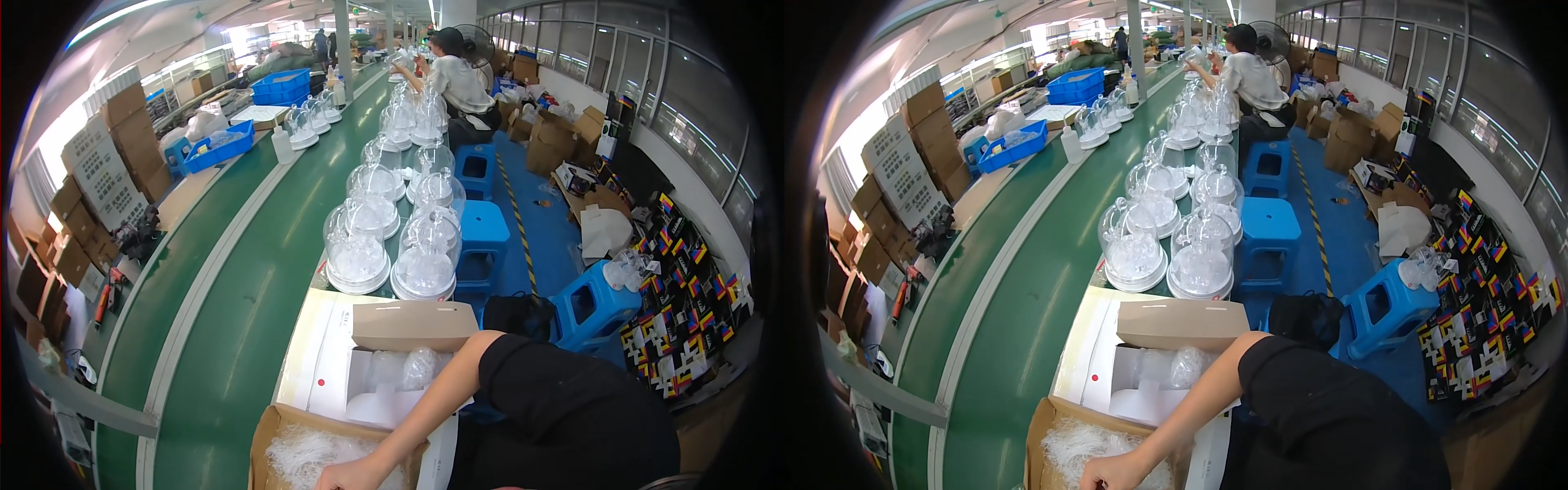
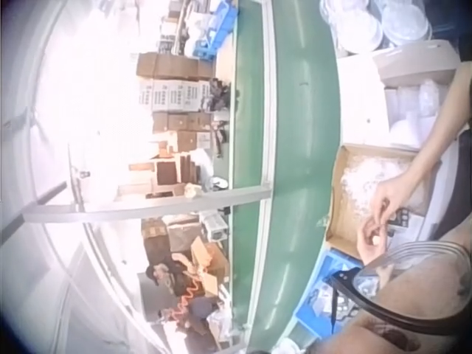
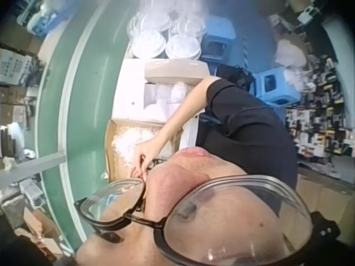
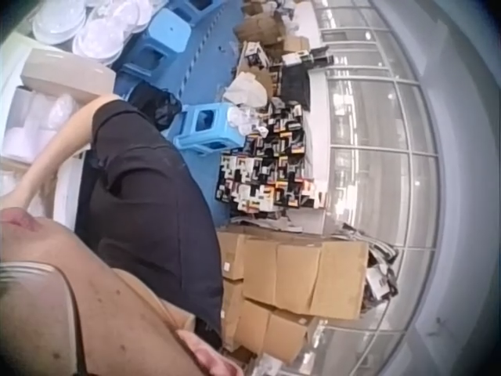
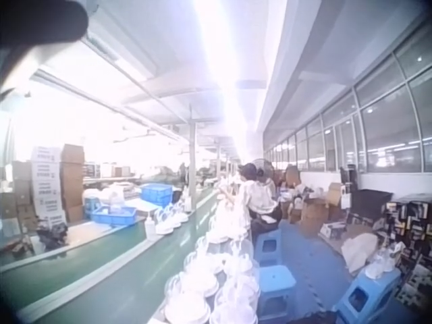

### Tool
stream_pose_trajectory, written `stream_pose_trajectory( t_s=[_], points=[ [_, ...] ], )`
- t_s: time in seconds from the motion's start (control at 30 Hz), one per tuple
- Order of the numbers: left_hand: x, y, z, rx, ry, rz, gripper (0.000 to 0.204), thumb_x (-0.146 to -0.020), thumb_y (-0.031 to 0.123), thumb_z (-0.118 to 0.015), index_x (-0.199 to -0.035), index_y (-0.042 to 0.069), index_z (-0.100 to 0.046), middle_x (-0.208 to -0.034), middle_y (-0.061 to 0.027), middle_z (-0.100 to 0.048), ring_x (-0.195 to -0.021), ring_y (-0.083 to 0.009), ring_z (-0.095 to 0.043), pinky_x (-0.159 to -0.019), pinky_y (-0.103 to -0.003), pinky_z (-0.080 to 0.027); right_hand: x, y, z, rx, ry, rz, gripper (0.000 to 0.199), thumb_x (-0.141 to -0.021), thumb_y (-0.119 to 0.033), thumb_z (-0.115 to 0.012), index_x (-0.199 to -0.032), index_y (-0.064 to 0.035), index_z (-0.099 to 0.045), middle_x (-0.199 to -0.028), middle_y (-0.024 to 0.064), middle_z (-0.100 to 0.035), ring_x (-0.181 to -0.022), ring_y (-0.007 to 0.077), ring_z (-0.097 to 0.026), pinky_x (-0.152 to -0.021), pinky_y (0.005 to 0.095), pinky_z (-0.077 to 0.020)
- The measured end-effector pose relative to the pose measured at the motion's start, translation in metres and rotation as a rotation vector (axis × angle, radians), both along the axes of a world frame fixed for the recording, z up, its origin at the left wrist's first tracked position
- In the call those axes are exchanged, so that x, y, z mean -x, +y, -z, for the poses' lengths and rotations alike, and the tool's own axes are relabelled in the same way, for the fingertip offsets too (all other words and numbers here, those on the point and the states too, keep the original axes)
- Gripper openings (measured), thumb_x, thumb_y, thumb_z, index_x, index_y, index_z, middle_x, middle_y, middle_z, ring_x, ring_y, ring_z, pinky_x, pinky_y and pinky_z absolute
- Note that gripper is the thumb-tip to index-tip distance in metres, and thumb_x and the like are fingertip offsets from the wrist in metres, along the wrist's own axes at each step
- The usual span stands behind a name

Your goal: Packaging electrical components and instruction manuals into boxes at a factory assembly line.

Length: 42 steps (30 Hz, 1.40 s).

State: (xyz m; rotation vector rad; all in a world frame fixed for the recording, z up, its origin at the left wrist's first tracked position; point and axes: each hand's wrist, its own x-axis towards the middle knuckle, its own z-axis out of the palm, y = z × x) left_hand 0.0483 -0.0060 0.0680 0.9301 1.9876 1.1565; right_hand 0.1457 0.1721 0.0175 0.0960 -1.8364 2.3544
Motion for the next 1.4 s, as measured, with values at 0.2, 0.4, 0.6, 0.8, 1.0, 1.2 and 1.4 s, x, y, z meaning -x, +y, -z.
stream_pose_trajectory(
  t_s=[0.2,0.4,0.6,0.8,1.0,1.2,1.4],
  points=[
    [0.012,-0.005,0.021,-0.083,-0.032,0.005,0.039,-0.087,-0.002,-0.07,-0.123,-0.002,-0.056,-0.1,-0.0113,-0.069,-0.091,-0.0163,-0.065,-0.082,-0.027,-0.051,-0.001,0.002,0.0,-0.093,0.014,-0.004,0.012,-0.085,-0.013,-0.076,-0.094,-0.0047,-0.076,-0.086,0.0039,-0.073,-0.071,0.0098,-0.063,-0.06,0.0252,-0.0488],
    [0.06,0.014,0.034,-0.957,1.297,0.946,0.037,-0.087,-0.003,-0.068,-0.123,-0.002,-0.056,-0.094,-0.0097,-0.068,-0.087,-0.0154,-0.064,-0.081,-0.027,-0.05,0.0,0.0,0.006,-0.115,0.081,0.014,0.012,-0.089,-0.012,-0.072,-0.098,-0.0037,-0.075,-0.087,0.0047,-0.073,-0.07,0.0103,-0.063,-0.06,0.0252,-0.0496],
    [0.01,-0.005,0.012,-0.003,-0.089,-0.006,0.037,-0.087,-0.004,-0.068,-0.122,-0.001,-0.057,-0.092,-0.0075,-0.068,-0.086,-0.0139,-0.063,-0.081,-0.026,-0.05,-0.002,-0.002,0.002,0.032,-0.011,-0.005,0.012,-0.09,-0.012,-0.069,-0.098,-0.0027,-0.072,-0.083,0.0054,-0.072,-0.071,0.0104,-0.064,-0.062,0.0265,-0.0518],
    [0.012,-0.008,0.02,-0.115,-0.133,0.018,0.038,-0.087,-0.004,-0.068,-0.123,-0.001,-0.057,-0.091,-0.007,-0.067,-0.086,-0.0135,-0.063,-0.081,-0.027,-0.05,-0.002,-0.002,0.001,0.014,-0.029,-0.009,0.011,-0.091,-0.013,-0.068,-0.096,-0.0031,-0.07,-0.08,0.0031,-0.07,-0.068,0.0089,-0.062,-0.06,0.025,-0.0507],
    [0.003,0.001,0.002,-0.071,-0.212,-0.058,0.039,-0.087,-0.004,-0.069,-0.123,0.0,-0.057,-0.093,-0.0072,-0.067,-0.086,-0.0135,-0.063,-0.081,-0.026,-0.05,-0.007,0.001,-0.009,-0.087,-0.013,-0.033,0.009,-0.09,-0.012,-0.066,-0.092,-0.0033,-0.07,-0.076,0.0017,-0.067,-0.067,0.0088,-0.059,-0.06,0.0255,-0.0489],
    [0.002,0.001,0.004,-0.177,-0.108,-0.011,0.039,-0.086,-0.004,-0.07,-0.122,-0.001,-0.057,-0.095,-0.0084,-0.068,-0.088,-0.0135,-0.064,-0.08,-0.026,-0.051,-0.008,0.003,-0.008,-0.241,0.081,-0.001,0.009,-0.089,-0.011,-0.067,-0.091,-0.0033,-0.07,-0.076,0.0044,-0.067,-0.067,0.0117,-0.06,-0.06,0.028,-0.0491],
    [0.0,-0.001,-0.005,0.021,-0.061,-0.002,0.04,-0.085,-0.003,-0.072,-0.122,-0.002,-0.057,-0.093,-0.0104,-0.07,-0.082,-0.0139,-0.066,-0.075,-0.025,-0.052,-0.009,0.005,-0.006,-0.301,0.124,0.004,0.01,-0.089,-0.012,-0.068,-0.09,-0.0026,-0.071,-0.078,0.007,-0.069,-0.067,0.0143,-0.062,-0.061,0.0292,-0.0495]
  ],
)
